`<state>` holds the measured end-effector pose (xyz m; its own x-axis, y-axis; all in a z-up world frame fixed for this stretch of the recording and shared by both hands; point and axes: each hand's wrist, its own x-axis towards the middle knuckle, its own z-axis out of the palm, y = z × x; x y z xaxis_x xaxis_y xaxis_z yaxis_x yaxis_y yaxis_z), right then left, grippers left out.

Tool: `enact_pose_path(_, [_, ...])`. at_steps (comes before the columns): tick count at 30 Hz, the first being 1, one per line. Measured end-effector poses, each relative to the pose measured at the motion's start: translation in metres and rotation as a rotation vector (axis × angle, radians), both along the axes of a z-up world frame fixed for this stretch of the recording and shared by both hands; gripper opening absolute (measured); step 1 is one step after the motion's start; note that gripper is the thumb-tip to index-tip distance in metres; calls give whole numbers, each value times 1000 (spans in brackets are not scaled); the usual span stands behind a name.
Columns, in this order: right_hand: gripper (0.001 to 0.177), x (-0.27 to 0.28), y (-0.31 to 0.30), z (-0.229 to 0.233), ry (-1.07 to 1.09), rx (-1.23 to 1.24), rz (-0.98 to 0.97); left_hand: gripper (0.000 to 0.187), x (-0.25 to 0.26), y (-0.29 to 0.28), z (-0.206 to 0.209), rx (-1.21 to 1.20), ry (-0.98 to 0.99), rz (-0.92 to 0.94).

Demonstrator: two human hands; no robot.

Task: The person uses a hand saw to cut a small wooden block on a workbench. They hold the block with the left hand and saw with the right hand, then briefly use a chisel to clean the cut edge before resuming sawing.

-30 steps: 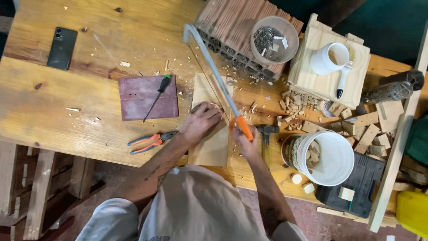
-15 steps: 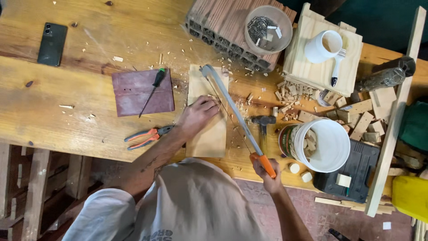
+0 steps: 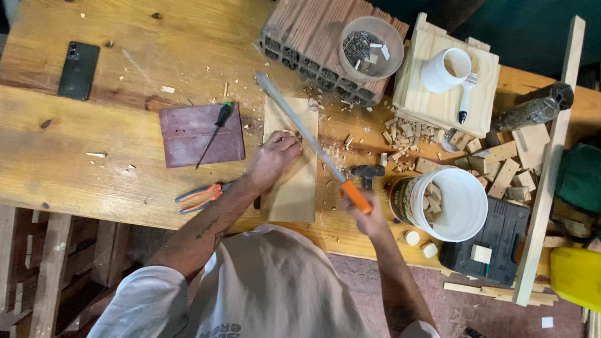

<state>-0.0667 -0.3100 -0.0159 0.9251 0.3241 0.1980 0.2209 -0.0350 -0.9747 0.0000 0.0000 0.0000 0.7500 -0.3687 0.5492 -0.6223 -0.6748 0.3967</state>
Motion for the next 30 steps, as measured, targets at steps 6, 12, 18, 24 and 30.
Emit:
enact_pose_path(6, [8, 33, 49, 15, 66, -53, -30, 8, -1, -5, 5, -85, -16, 4])
enact_pose_path(12, [30, 64, 91, 32, 125, -64, -45, 11, -5, -4, 6, -101, -15, 3])
enact_pose_path(18, [21, 61, 96, 51, 166, -4, -85, 4, -3, -1, 9, 37, 10, 62])
enact_pose_path(24, [20, 28, 62, -39, 131, 110, -163, 4, -7, 0, 11, 146, -34, 123])
enact_pose_path(30, [15, -85, -47, -133, 353, 428, -255, 3, -4, -4, 1, 147, -40, 162])
